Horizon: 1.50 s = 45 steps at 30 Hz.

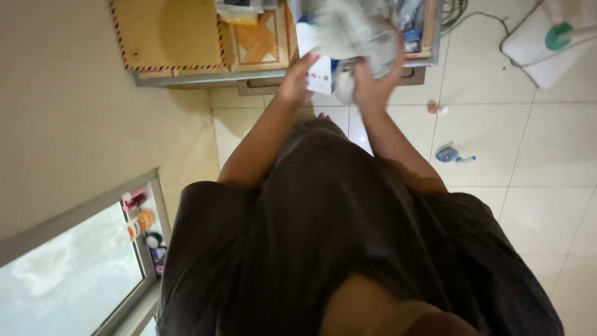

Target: Dusting and cleaning various objects on a shelf using a cloth.

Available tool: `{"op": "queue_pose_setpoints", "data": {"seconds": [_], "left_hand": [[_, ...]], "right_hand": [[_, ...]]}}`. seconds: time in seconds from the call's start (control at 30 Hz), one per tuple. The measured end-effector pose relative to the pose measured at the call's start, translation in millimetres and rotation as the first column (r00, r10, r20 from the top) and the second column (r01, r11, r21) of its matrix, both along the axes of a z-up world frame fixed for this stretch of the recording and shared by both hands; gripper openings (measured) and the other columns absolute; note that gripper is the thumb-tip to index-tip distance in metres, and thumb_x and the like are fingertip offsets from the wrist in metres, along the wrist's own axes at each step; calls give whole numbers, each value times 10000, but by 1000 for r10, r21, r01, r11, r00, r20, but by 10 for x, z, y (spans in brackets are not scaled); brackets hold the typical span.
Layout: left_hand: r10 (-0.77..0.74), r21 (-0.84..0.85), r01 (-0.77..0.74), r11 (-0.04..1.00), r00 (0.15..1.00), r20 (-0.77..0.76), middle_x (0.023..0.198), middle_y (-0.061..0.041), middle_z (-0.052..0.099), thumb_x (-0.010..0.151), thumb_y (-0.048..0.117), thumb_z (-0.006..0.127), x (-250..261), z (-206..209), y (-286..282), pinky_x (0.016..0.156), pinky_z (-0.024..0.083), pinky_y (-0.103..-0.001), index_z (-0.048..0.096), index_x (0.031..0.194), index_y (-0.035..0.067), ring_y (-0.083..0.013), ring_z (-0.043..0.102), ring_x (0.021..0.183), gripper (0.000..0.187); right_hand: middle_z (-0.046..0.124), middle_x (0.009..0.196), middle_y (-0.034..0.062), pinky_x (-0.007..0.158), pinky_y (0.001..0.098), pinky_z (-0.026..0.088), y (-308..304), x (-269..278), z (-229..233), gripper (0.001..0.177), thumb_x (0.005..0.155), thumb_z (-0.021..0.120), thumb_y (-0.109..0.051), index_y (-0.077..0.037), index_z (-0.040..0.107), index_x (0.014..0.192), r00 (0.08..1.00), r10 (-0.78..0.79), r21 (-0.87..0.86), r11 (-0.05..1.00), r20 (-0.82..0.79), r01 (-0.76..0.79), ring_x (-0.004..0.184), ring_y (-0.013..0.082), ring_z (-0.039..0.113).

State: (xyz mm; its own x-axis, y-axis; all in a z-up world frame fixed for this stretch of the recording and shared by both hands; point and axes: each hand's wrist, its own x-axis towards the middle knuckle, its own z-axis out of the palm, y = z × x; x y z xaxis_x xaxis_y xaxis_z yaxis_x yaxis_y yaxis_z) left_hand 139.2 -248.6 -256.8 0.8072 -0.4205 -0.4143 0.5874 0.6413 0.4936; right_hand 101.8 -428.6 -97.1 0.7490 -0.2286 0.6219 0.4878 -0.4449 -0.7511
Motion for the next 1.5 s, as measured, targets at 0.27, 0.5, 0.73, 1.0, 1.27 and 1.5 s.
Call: {"op": "queue_pose_setpoints", "data": {"seconds": [0.27,0.5,0.73,1.0,1.27,1.5], "left_hand": [[-318,49,451,891,544,776,1524,-156,467,773,307,955,40,1810,569,1160,438,-419,326,1650,71,-288,500,1377,1104],[-425,408,446,796,-67,903,1657,-136,352,693,327,999,313,2544,732,1290,398,-440,272,1685,95,-301,407,1529,1252],[-320,391,437,810,-229,919,1639,-162,437,708,397,982,337,2938,797,1242,443,-461,295,1659,128,-355,476,1479,1204],[-194,-156,328,932,812,550,1260,-163,729,991,591,592,262,1305,803,928,632,-458,622,1374,11,-298,733,1112,695],[120,-49,-111,993,950,288,1061,-219,736,1014,667,315,108,1415,319,918,646,-473,637,1198,-63,-327,746,1009,819],[55,-120,-42,992,993,106,1119,-255,693,925,752,237,-206,2382,256,881,643,-553,545,1317,-28,-372,734,1015,926]], "right_hand": [[651,1272,218,1077,474,555,-442,-60,239,491,910,630,-175,70,542,1326,824,475,931,327,-310,162,1188,351,656],[677,1281,190,1134,444,523,-508,-90,498,436,951,576,-192,71,578,1299,806,583,969,241,-98,-57,1222,317,658],[692,1254,144,1074,371,512,-524,-181,660,376,982,551,-223,34,619,1248,792,610,931,288,3,-226,1159,257,658],[689,1205,133,1036,362,518,-398,-239,847,322,1022,555,-207,41,629,1214,839,542,925,301,36,-233,1103,238,657],[651,1287,137,1053,379,503,115,-463,1196,387,1019,629,-188,10,568,1346,974,191,821,530,126,-210,1202,247,634],[621,1253,120,1097,417,489,-182,-503,1261,363,1064,627,-245,20,543,1298,972,193,892,405,130,-200,1193,253,598]]}}
